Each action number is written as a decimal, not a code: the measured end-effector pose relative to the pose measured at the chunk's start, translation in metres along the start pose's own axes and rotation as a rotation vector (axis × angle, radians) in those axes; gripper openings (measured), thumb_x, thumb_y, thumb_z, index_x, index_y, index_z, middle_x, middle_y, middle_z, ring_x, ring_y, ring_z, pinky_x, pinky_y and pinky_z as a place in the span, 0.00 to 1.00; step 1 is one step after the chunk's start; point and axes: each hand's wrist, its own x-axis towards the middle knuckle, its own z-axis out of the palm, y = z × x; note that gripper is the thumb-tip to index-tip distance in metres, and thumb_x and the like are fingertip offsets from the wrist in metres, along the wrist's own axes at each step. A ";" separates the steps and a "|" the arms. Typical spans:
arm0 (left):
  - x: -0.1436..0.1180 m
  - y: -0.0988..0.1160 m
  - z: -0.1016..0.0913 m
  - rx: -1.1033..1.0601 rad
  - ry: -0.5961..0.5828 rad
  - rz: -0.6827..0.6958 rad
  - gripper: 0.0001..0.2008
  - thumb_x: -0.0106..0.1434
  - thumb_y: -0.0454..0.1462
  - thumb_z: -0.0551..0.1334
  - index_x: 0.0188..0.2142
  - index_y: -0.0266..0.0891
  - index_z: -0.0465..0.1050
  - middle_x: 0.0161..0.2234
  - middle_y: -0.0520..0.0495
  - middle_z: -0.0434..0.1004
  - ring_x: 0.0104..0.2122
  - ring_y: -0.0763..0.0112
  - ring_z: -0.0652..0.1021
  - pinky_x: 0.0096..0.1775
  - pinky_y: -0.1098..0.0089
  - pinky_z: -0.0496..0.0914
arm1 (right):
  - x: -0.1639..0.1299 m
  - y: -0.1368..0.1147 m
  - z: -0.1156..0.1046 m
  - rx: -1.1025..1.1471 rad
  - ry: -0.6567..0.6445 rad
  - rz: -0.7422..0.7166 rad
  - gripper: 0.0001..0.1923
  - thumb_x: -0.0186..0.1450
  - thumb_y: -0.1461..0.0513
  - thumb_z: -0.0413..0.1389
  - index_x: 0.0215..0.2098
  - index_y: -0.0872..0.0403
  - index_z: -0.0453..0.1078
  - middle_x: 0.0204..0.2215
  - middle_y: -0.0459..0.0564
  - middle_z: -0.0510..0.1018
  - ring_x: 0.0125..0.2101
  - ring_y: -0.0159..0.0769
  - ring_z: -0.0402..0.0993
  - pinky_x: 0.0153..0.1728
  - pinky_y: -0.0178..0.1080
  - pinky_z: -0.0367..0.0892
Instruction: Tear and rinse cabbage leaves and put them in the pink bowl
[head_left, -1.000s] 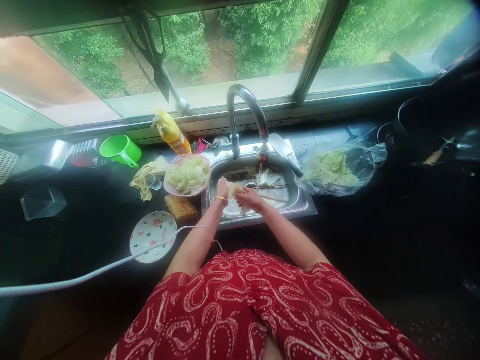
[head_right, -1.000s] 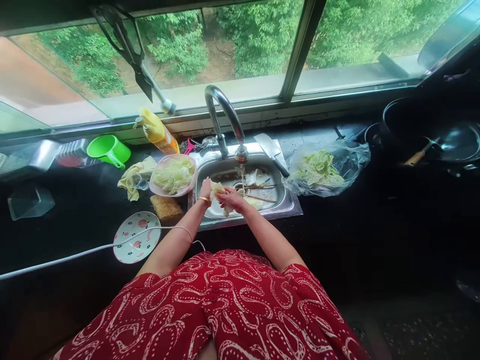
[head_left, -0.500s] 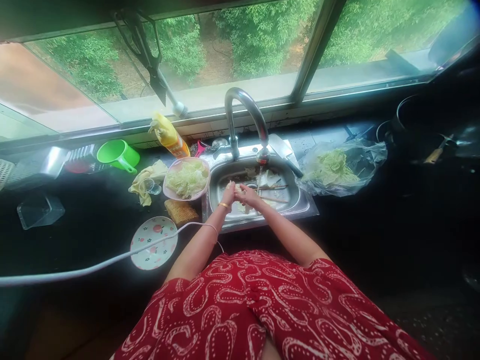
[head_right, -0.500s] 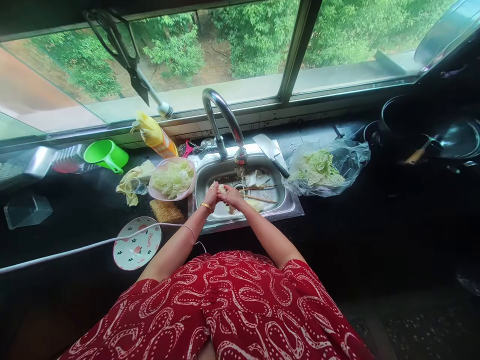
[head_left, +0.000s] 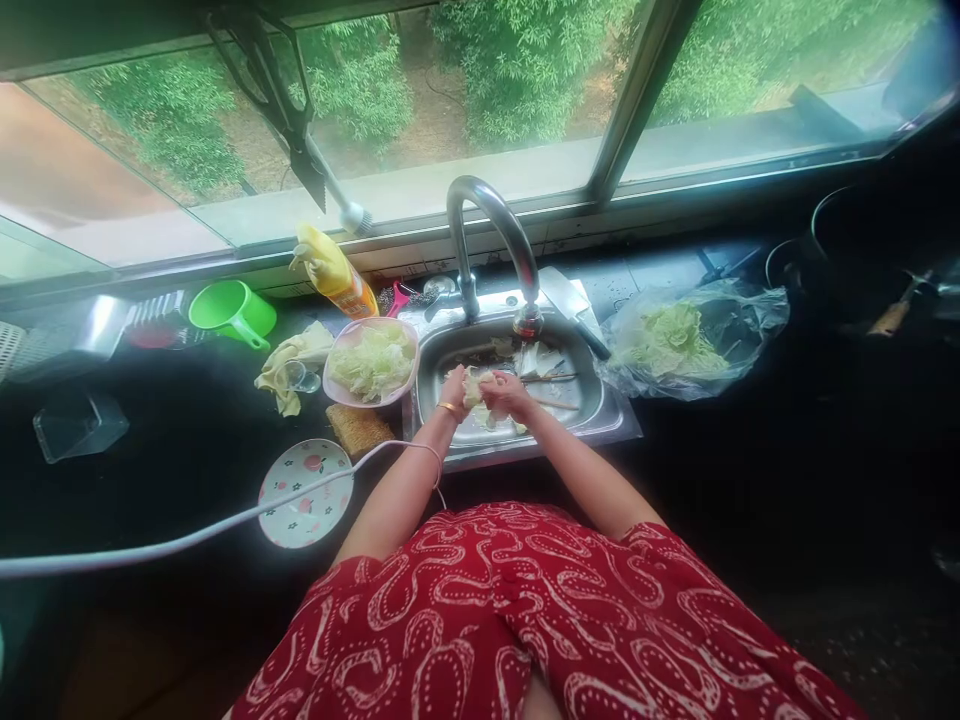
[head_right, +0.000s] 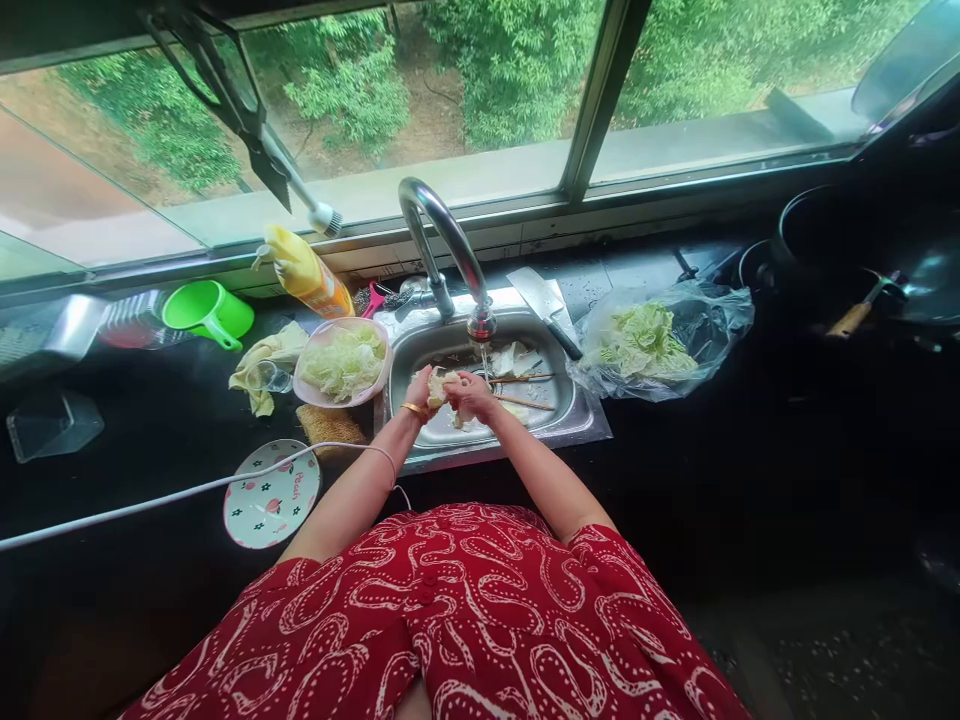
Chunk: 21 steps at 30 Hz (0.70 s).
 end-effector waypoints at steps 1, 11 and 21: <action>0.001 0.002 -0.002 0.017 0.049 0.002 0.15 0.68 0.45 0.54 0.29 0.38 0.64 0.17 0.56 0.63 0.14 0.79 0.64 0.19 0.77 0.59 | 0.002 0.001 -0.002 0.055 0.016 -0.015 0.19 0.46 0.53 0.65 0.30 0.53 0.65 0.18 0.39 0.69 0.17 0.26 0.61 0.20 0.32 0.59; -0.030 0.004 -0.007 0.272 -0.226 0.218 0.20 0.57 0.39 0.65 0.49 0.37 0.71 0.31 0.49 0.75 0.20 0.77 0.71 0.23 0.73 0.67 | 0.018 0.009 0.001 -0.762 0.126 -0.324 0.15 0.57 0.62 0.57 0.43 0.55 0.73 0.45 0.56 0.70 0.43 0.42 0.70 0.49 0.46 0.66; -0.028 0.106 -0.095 0.570 0.383 1.151 0.14 0.59 0.41 0.66 0.42 0.36 0.72 0.42 0.41 0.76 0.42 0.62 0.77 0.48 0.57 0.72 | 0.016 0.025 -0.014 -0.042 0.288 0.095 0.15 0.57 0.62 0.58 0.42 0.54 0.67 0.30 0.47 0.74 0.27 0.33 0.73 0.31 0.38 0.72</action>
